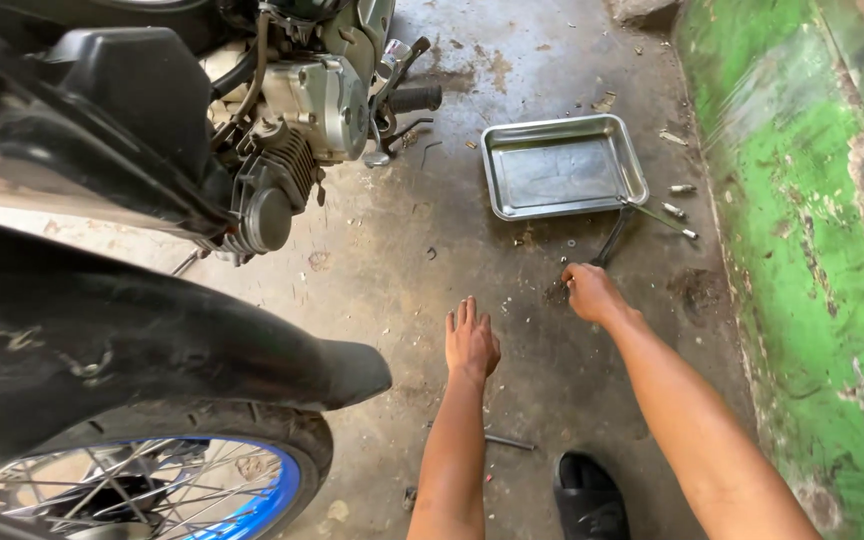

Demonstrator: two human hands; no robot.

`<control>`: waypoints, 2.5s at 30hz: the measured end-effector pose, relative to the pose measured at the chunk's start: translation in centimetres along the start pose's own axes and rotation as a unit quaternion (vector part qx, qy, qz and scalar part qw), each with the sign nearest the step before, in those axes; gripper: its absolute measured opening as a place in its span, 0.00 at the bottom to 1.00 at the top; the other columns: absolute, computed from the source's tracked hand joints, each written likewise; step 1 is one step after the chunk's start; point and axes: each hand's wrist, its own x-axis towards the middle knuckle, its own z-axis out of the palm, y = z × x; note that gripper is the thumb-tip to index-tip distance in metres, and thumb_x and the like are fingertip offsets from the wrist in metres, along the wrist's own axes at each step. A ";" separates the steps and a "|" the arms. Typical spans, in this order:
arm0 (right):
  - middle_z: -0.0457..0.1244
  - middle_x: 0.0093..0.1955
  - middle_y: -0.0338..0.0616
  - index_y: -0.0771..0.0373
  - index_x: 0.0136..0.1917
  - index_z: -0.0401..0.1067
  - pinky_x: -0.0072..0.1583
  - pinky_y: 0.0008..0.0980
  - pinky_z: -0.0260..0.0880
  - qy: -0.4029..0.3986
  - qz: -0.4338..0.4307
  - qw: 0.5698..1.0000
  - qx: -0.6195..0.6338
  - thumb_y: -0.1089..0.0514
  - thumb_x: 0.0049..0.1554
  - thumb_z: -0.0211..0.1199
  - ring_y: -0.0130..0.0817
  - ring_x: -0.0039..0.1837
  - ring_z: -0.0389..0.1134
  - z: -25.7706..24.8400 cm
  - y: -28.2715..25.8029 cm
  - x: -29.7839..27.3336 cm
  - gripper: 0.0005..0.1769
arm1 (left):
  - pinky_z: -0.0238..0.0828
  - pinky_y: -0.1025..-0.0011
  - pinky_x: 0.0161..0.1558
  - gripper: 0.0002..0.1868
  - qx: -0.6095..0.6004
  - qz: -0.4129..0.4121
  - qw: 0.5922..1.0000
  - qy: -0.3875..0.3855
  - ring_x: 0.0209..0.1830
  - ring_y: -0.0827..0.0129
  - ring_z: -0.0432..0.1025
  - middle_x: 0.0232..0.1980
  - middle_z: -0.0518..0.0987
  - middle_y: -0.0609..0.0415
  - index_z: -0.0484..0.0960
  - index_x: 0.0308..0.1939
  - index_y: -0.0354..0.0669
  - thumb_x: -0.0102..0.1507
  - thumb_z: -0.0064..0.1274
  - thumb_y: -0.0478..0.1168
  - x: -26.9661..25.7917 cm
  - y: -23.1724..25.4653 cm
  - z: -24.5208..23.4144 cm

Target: Removing bolts and fitting a plastic fairing onto a motorcycle

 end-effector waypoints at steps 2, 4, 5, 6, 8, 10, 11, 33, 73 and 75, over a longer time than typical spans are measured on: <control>0.69 0.50 0.54 0.58 0.51 0.76 0.58 0.48 0.75 0.020 -0.010 1.000 -0.004 0.62 0.59 0.57 0.55 0.58 0.72 -0.1 2.1 2.5 0.10 | 0.51 0.53 0.73 0.20 -0.003 -0.010 1.000 0.007 0.78 0.57 0.53 0.75 0.63 0.45 0.77 0.58 0.45 0.63 0.48 0.45 1.5 0.6 0.0; 0.69 0.49 0.54 0.57 0.50 0.77 0.58 0.48 0.75 0.038 -0.019 0.999 -0.006 0.62 0.58 0.58 0.55 0.57 0.72 0.1 3.8 4.4 0.09 | 0.51 0.53 0.73 0.21 -0.006 -0.020 1.000 0.011 0.79 0.56 0.53 0.75 0.62 0.44 0.75 0.59 0.45 0.63 0.49 0.45 2.7 1.2 0.0; 0.69 0.49 0.54 0.57 0.50 0.77 0.58 0.48 0.75 0.049 -0.016 0.999 -0.005 0.62 0.58 0.58 0.55 0.57 0.72 -0.1 4.4 5.4 0.08 | 0.50 0.53 0.73 0.22 -0.006 -0.028 1.000 0.004 0.79 0.56 0.53 0.75 0.61 0.45 0.72 0.61 0.45 0.63 0.49 0.46 3.4 1.6 -0.2; 0.69 0.49 0.53 0.58 0.50 0.77 0.58 0.47 0.75 0.060 -0.013 0.998 -0.004 0.61 0.58 0.59 0.55 0.57 0.73 -0.2 5.1 6.5 0.08 | 0.50 0.53 0.73 0.23 -0.006 -0.036 0.999 -0.004 0.79 0.56 0.52 0.76 0.60 0.45 0.70 0.62 0.46 0.64 0.49 0.46 4.1 1.9 -0.5; 0.69 0.49 0.54 0.58 0.50 0.77 0.57 0.48 0.75 0.068 -0.021 0.997 0.002 0.61 0.58 0.59 0.56 0.56 0.72 0.3 6.9 8.7 0.08 | 0.49 0.53 0.74 0.23 -0.004 -0.050 0.999 -0.013 0.80 0.57 0.51 0.76 0.59 0.45 0.69 0.63 0.47 0.65 0.47 0.46 5.4 2.5 -0.6; 0.68 0.49 0.55 0.58 0.50 0.77 0.57 0.49 0.75 0.075 -0.022 0.997 0.007 0.61 0.58 0.60 0.57 0.56 0.72 0.7 8.7 10.6 0.08 | 0.48 0.53 0.74 0.24 -0.006 -0.060 0.998 -0.026 0.80 0.57 0.51 0.76 0.59 0.46 0.68 0.64 0.47 0.65 0.46 0.47 6.8 3.3 -0.2; 0.68 0.50 0.54 0.57 0.50 0.78 0.57 0.47 0.75 0.079 -0.023 0.997 0.010 0.61 0.58 0.60 0.56 0.57 0.72 0.8 9.2 11.3 0.08 | 0.48 0.53 0.74 0.25 -0.009 -0.061 0.997 -0.036 0.80 0.58 0.51 0.76 0.59 0.46 0.66 0.66 0.48 0.65 0.46 0.47 7.3 3.6 0.2; 0.64 0.60 0.45 0.57 0.65 0.72 0.67 0.49 0.58 0.332 -0.060 0.934 -0.119 0.60 0.59 0.62 0.44 0.66 0.65 2.6 18.7 21.9 0.21 | 0.64 0.61 0.67 0.27 -0.010 0.059 0.997 0.039 0.75 0.59 0.61 0.76 0.64 0.48 0.74 0.67 0.44 0.62 0.43 0.32 22.8 6.6 7.7; 0.64 0.47 0.49 0.59 0.75 0.59 0.60 0.58 0.59 0.238 0.033 0.969 0.058 0.48 0.58 0.64 0.50 0.51 0.68 5.1 18.7 13.4 0.36 | 0.66 0.59 0.64 0.26 0.021 0.081 0.987 0.140 0.68 0.56 0.71 0.65 0.77 0.45 0.69 0.74 0.60 0.71 0.37 0.38 29.1 6.1 9.8; 0.62 0.48 0.49 0.59 0.74 0.58 0.58 0.55 0.64 0.209 0.050 0.976 0.049 0.60 0.54 0.64 0.52 0.50 0.69 6.1 18.6 13.5 0.36 | 0.67 0.60 0.63 0.26 0.022 0.061 0.989 0.137 0.67 0.55 0.71 0.65 0.78 0.44 0.72 0.72 0.57 0.70 0.38 0.35 28.6 6.2 8.6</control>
